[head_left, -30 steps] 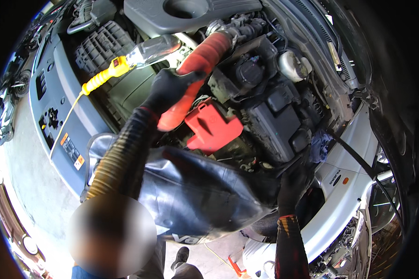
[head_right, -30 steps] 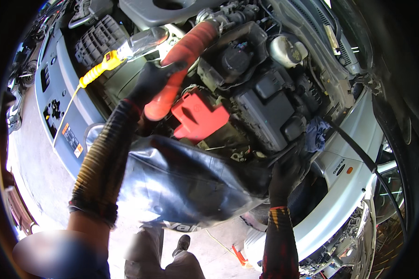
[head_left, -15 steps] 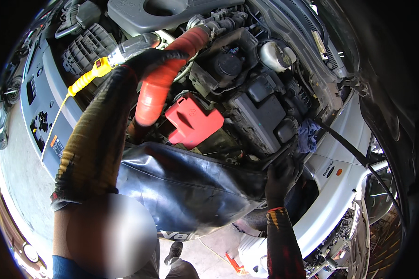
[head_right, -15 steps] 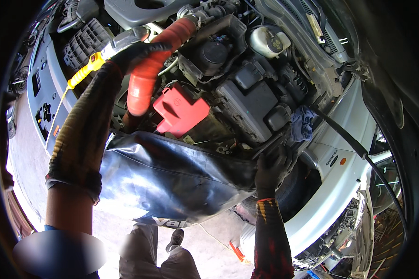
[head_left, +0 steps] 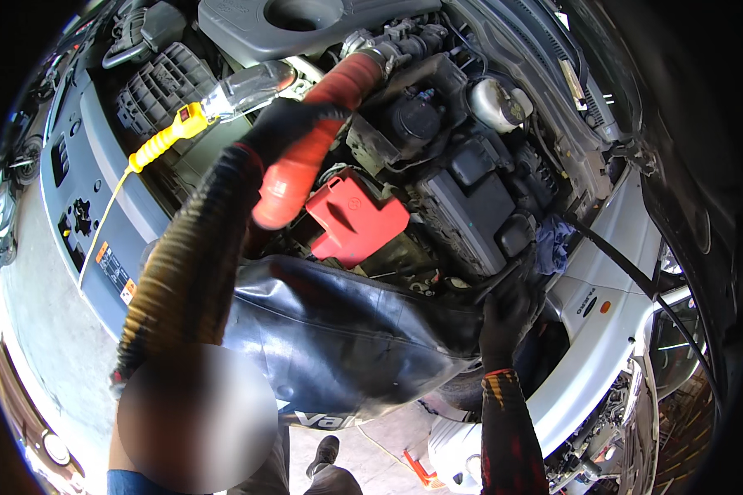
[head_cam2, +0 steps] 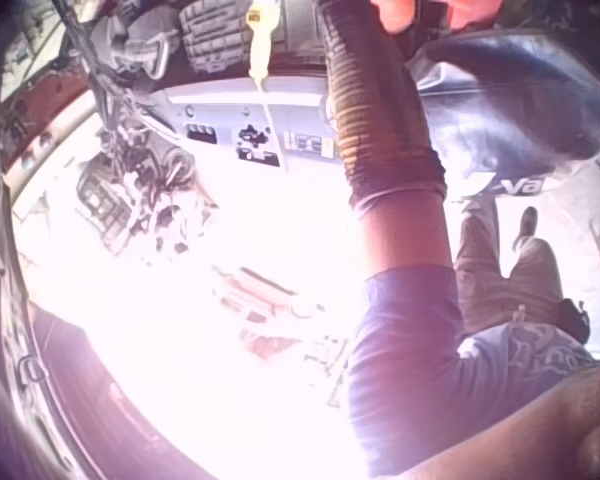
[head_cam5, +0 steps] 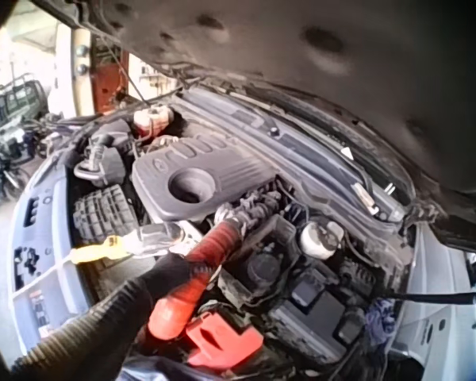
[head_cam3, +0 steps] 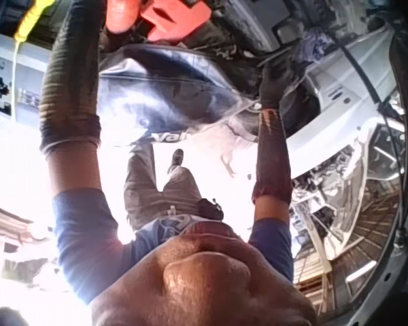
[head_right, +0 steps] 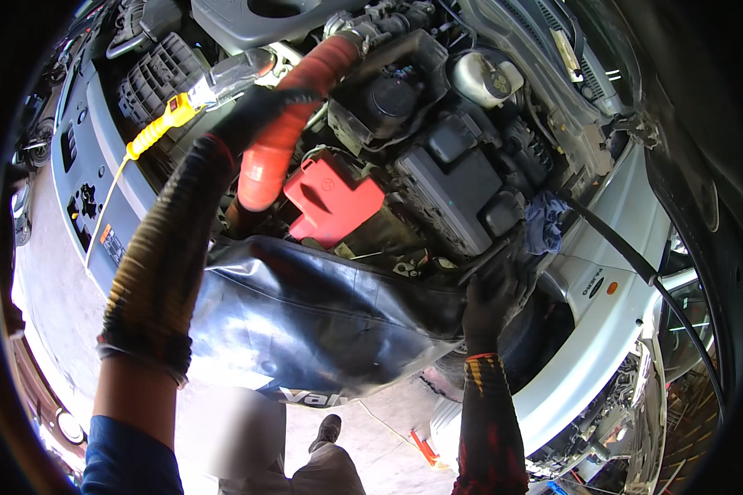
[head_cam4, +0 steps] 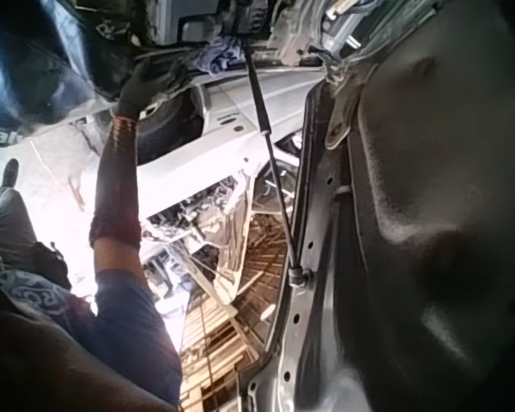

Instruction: The person works under the hood of a white car, using a ratchet and socket to loosen and remove bolts from the engine area. They retrieve tools from a nearby toolbox and continue removing fasteners while adjusting their position around the engine bay.

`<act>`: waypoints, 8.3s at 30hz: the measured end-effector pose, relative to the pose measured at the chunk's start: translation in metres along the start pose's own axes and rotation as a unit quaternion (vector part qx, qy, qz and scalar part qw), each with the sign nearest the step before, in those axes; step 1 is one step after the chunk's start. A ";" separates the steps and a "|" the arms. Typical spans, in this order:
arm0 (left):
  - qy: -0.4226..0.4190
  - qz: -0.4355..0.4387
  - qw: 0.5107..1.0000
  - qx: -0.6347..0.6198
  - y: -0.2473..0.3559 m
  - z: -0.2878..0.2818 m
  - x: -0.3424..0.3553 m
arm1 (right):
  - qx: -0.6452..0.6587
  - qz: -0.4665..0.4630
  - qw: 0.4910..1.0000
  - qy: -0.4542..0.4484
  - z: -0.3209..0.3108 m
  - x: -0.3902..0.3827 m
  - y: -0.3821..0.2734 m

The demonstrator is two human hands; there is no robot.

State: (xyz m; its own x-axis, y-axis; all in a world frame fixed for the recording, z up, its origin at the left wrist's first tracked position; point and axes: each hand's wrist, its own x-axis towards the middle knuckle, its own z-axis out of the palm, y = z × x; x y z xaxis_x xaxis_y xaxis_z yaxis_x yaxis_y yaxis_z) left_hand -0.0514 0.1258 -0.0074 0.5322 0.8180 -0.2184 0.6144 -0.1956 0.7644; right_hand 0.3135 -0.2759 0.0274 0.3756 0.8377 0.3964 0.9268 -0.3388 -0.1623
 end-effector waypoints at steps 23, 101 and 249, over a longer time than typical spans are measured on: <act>0.037 0.041 0.946 -0.320 0.029 0.003 -0.064 | 0.028 0.035 0.999 -0.002 -0.001 0.002 -0.004; 0.342 -0.019 0.916 0.208 -0.142 -0.061 -0.250 | -0.086 0.116 0.987 -0.063 0.003 -0.008 0.007; 0.275 -0.109 0.942 0.161 -0.141 -0.062 -0.256 | 0.798 0.484 0.353 -0.063 0.292 0.270 -0.516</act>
State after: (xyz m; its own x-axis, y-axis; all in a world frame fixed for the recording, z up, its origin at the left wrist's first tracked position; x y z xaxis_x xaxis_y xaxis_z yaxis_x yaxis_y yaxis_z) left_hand -0.3109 -0.0221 -0.0217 0.0454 0.9968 0.0664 0.8658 -0.0724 0.4951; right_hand -0.0643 0.2502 -0.0455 0.4179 0.7069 -0.5707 -0.8558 0.0956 -0.5083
